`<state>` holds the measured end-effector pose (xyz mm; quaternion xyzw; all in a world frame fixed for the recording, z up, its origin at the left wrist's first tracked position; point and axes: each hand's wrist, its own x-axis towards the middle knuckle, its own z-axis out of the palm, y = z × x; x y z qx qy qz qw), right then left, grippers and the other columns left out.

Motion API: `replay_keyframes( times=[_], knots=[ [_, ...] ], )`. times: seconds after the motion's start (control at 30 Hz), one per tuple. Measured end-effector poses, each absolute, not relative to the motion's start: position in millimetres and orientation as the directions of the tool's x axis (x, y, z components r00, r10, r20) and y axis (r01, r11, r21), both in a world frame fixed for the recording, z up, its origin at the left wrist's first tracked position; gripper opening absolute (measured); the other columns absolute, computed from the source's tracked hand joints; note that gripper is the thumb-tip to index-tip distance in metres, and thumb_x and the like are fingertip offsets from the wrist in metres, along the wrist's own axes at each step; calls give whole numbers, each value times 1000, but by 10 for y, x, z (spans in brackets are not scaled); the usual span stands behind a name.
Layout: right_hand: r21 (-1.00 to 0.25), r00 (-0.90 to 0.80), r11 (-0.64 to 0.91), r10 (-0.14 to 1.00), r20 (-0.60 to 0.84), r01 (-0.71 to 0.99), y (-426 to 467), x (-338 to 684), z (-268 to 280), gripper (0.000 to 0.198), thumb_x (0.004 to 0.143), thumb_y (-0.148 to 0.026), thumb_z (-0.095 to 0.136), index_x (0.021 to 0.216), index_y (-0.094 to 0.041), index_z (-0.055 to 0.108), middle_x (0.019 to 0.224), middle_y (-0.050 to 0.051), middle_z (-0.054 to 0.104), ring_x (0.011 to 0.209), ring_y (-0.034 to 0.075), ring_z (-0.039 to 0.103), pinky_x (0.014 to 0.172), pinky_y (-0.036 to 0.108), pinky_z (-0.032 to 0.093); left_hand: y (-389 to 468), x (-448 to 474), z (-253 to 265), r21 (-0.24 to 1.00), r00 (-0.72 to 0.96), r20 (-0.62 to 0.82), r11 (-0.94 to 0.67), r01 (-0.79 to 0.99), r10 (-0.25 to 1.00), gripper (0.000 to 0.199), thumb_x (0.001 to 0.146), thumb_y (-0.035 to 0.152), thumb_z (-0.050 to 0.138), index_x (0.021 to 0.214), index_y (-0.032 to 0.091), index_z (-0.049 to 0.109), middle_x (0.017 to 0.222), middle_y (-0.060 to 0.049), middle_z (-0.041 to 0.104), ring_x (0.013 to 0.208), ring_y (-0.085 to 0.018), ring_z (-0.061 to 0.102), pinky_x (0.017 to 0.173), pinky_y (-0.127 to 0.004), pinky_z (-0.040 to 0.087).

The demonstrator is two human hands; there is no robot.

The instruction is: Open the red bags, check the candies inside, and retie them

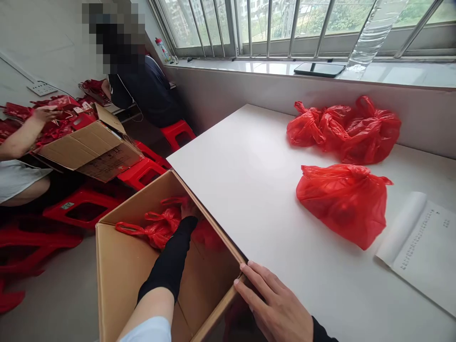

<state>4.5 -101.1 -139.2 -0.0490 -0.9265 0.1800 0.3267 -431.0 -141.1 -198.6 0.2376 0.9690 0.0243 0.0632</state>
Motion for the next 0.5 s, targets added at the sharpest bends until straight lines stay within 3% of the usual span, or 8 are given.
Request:
replay_keyframes(
  times=[0.23,0.5],
  knots=[
    [-403,-807,915,224,547,-19,-1012,62,-1363,48,90,-10,56,137,-20,59,150,8,50,143,25,38,114,39,45,-2127,-4341,-1917,-128,-908,-215,911,391,360,40,93,35,65,128,17,59,134,-11,58,120,-29,58,100,-54,50],
    [-435,-925,900,144,351,-25,-948,159,-1220,55,95,-20,54,149,-20,45,159,9,37,149,28,28,119,43,39,-2060,-4066,-1789,-26,-899,-160,908,418,409,39,93,37,63,127,17,59,133,-12,58,117,-27,60,98,-51,52]
  ],
)
